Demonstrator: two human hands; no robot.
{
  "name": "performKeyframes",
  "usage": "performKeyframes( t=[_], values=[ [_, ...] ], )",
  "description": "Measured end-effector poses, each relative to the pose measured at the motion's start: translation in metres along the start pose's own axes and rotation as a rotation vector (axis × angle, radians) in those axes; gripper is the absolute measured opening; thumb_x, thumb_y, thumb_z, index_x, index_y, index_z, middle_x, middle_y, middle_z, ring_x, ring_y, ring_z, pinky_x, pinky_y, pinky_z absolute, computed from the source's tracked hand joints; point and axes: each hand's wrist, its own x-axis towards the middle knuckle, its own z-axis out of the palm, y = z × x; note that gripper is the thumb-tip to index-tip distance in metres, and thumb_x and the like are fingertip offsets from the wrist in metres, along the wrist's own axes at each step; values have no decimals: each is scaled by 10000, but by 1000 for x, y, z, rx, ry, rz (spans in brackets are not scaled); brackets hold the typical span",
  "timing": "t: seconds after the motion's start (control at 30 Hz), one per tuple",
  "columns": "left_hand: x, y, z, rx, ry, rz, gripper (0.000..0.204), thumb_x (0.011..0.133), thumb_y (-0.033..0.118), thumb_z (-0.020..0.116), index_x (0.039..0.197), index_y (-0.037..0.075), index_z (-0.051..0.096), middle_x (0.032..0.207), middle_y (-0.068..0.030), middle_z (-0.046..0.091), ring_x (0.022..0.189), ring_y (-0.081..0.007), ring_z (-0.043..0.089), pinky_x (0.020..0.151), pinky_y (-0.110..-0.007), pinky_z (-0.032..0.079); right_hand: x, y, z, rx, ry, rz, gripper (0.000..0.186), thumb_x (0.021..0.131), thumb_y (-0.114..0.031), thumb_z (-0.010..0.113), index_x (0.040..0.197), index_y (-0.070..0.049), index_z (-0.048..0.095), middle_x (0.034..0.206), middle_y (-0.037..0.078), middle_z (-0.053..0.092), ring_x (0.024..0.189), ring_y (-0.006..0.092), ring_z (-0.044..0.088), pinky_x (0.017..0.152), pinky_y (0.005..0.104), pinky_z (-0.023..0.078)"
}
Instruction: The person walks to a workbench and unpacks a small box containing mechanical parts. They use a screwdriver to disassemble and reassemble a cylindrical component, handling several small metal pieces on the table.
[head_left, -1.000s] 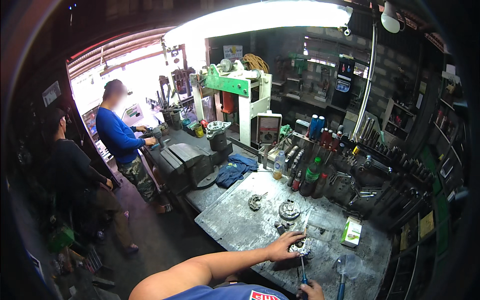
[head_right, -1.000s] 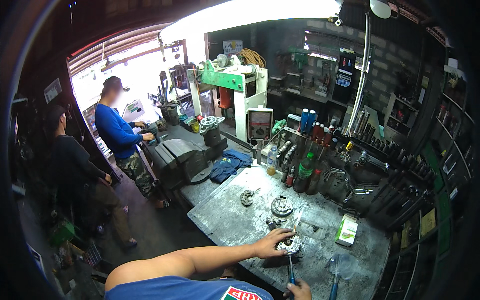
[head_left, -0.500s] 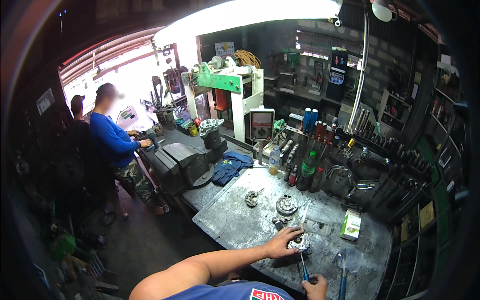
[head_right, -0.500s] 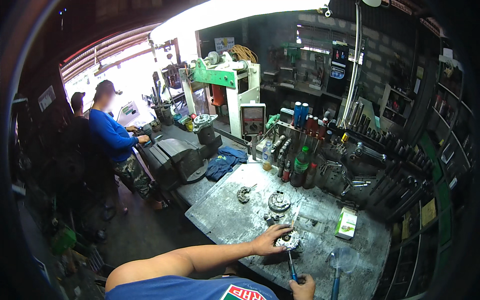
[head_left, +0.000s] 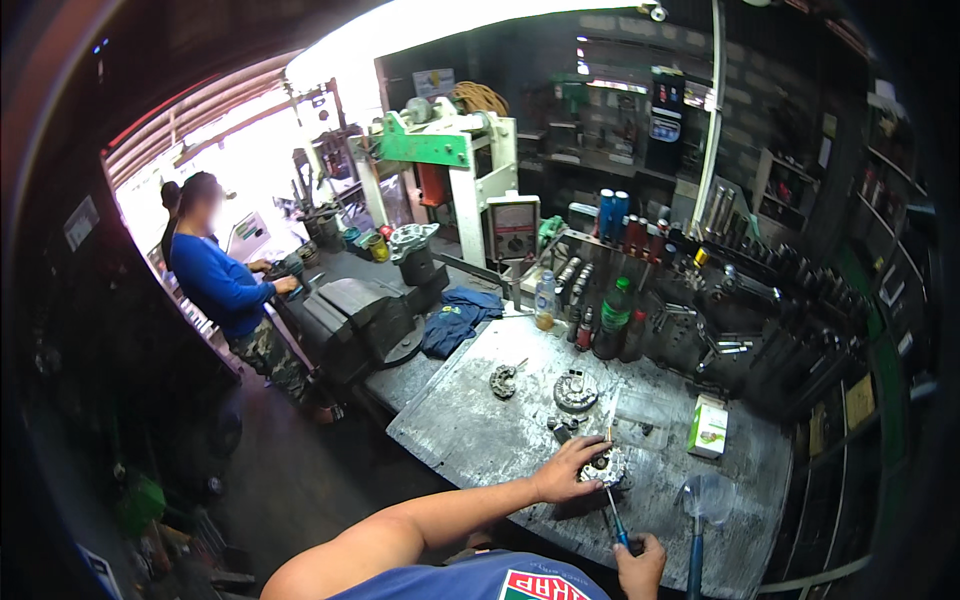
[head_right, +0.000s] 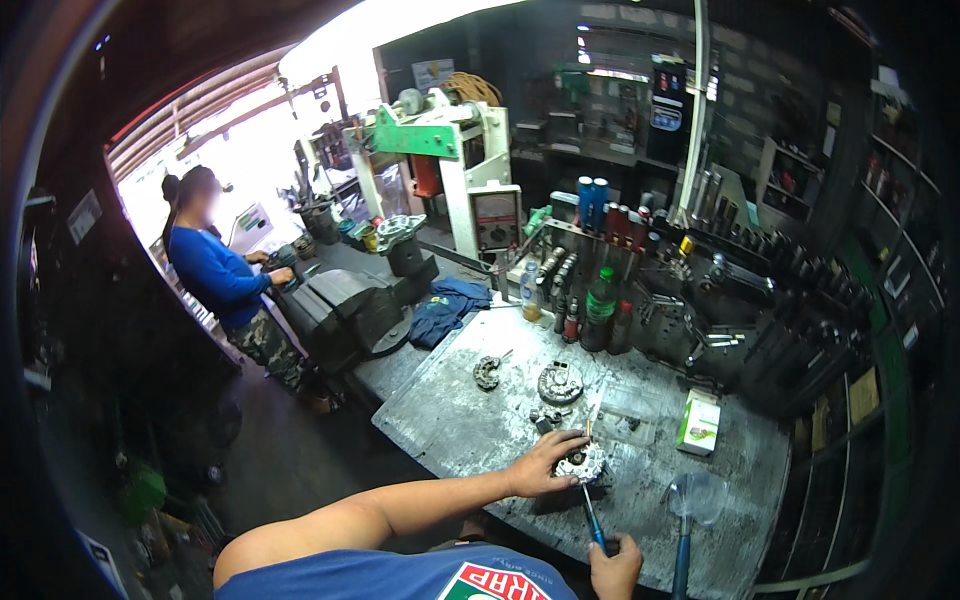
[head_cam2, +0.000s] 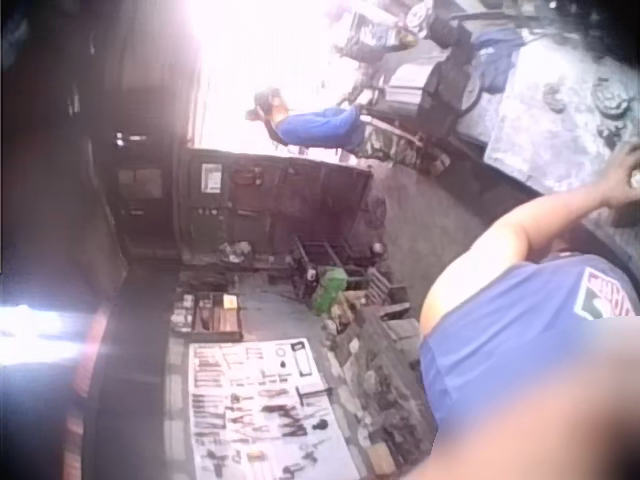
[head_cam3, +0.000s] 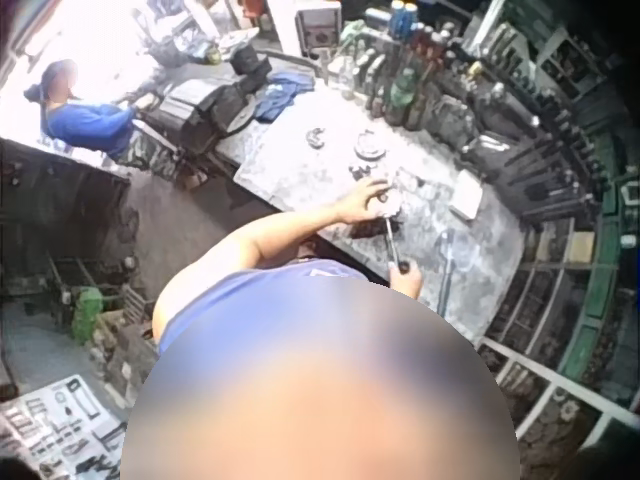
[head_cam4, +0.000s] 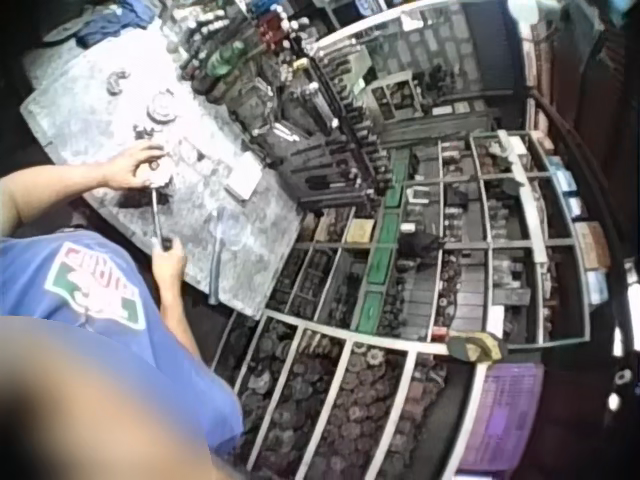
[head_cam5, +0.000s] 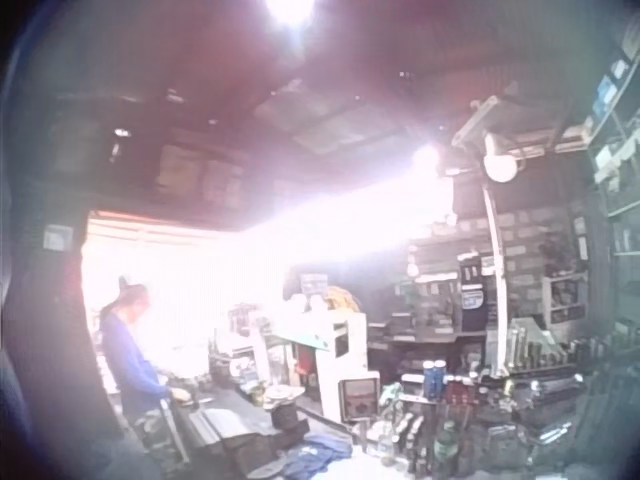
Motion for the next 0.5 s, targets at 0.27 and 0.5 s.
performKeyframes(
  t=[0.27, 0.5],
  values=[
    [3, -8, -1, -16, -13, -10, 921, 848, 338, 894, 1657, 110, 518, 1667, -253, 470, 1535, -478, 445, 1311, -538, 363, 14, 9, 3, 1259, -477, 952, 269, 1137, -368, 642, 1129, -103, 686, 802, 92, 705, 537, 156, 623, 469, 297, 494],
    [4, 1, 2, -85, 4, -54, 855, 861, 242, 829, 1641, 67, 527, 1650, -230, 496, 1532, -432, 465, 1302, -514, 373, -7, -17, 0, -133, 277, -107, 236, 972, -236, 817, 1077, -27, 790, 905, 189, 771, 829, 428, 743, 761, 517, 585]
  ],
)
